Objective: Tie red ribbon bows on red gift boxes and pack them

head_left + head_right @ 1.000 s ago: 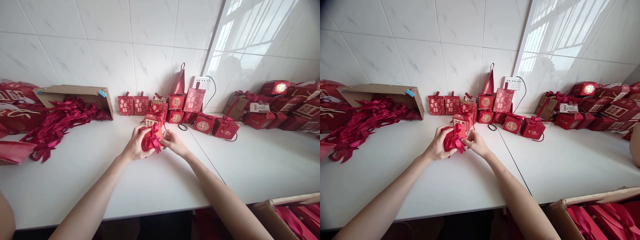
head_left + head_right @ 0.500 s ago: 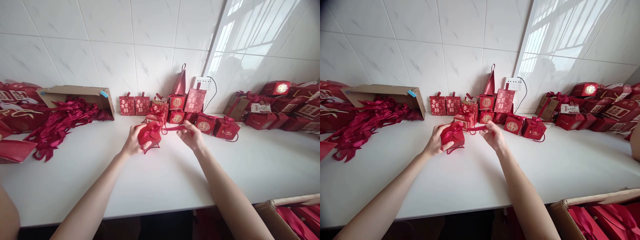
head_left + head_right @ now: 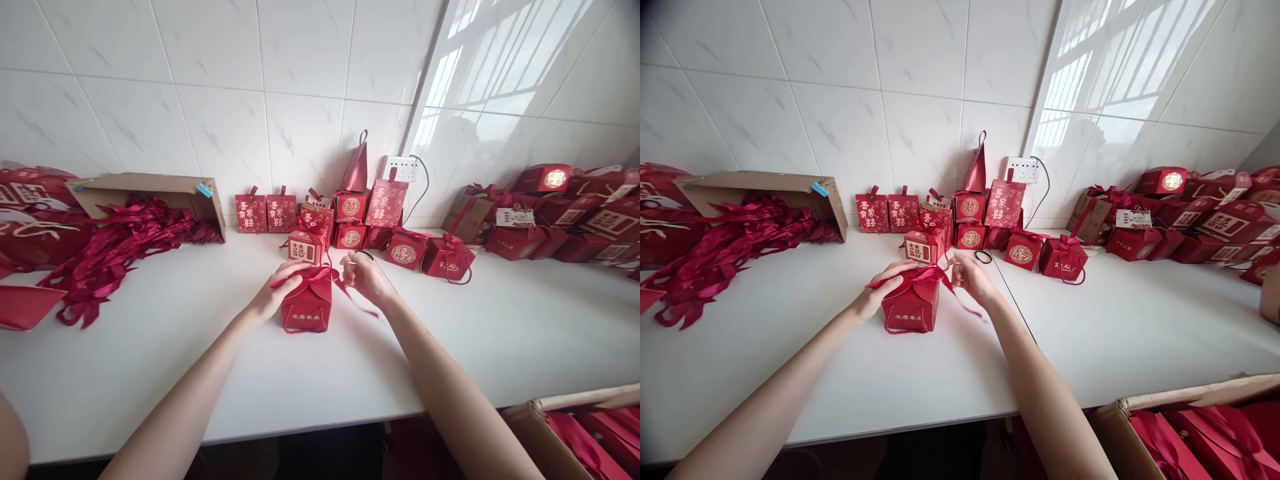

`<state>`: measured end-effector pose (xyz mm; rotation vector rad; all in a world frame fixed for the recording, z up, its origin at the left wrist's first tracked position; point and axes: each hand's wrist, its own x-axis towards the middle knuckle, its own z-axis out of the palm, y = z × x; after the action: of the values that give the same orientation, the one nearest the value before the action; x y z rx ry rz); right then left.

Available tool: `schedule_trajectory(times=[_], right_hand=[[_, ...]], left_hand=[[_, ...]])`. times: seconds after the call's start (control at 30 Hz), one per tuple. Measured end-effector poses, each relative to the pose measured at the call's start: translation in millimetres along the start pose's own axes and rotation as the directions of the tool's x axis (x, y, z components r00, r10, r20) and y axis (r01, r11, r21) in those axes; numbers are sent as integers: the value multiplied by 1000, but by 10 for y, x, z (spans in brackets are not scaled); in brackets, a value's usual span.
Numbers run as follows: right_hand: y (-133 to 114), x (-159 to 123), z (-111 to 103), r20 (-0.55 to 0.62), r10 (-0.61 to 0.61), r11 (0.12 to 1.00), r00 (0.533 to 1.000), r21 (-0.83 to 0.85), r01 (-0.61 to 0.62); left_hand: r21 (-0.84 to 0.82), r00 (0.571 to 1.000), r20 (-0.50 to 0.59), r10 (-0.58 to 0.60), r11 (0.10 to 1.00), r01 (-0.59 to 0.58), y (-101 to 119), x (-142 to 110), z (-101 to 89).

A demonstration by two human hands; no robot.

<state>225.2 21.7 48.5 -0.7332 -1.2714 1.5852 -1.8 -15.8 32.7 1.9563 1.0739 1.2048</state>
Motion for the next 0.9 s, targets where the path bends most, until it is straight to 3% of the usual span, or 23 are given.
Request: schedule_trajectory(times=[0.13,0.23,0.33,0.47,0.6,0.73,0.9], right_hand=[[8,-91,165,124,29,955,992,-295,9],[-2,-127,198,77,33,900,996,-437,4],[31,-104,162,-22,79,905,997,-418,-81],[88,-58,96,-53,145,911,988,-382,-154],[76,-17,25,-47,103,924,994,-365,-113],[-83,52,6,-41,65,962,997,-262,-74],[-492,110,306,51,-6,1000,999,-22,8]], left_hand=[[35,988,-153,-21,999,27,60,24,-1],[-1,973,-211,-91,996,92,83,27,-23],[-217,935,-272,-228,961,171,63,36,-37],[-601,834,-326,-445,778,180,-2,60,-86],[-720,779,-348,-521,681,134,39,109,-240],[-792,787,-343,-513,608,52,265,260,-454],[-770,871,-301,-388,637,18,733,541,-536]])
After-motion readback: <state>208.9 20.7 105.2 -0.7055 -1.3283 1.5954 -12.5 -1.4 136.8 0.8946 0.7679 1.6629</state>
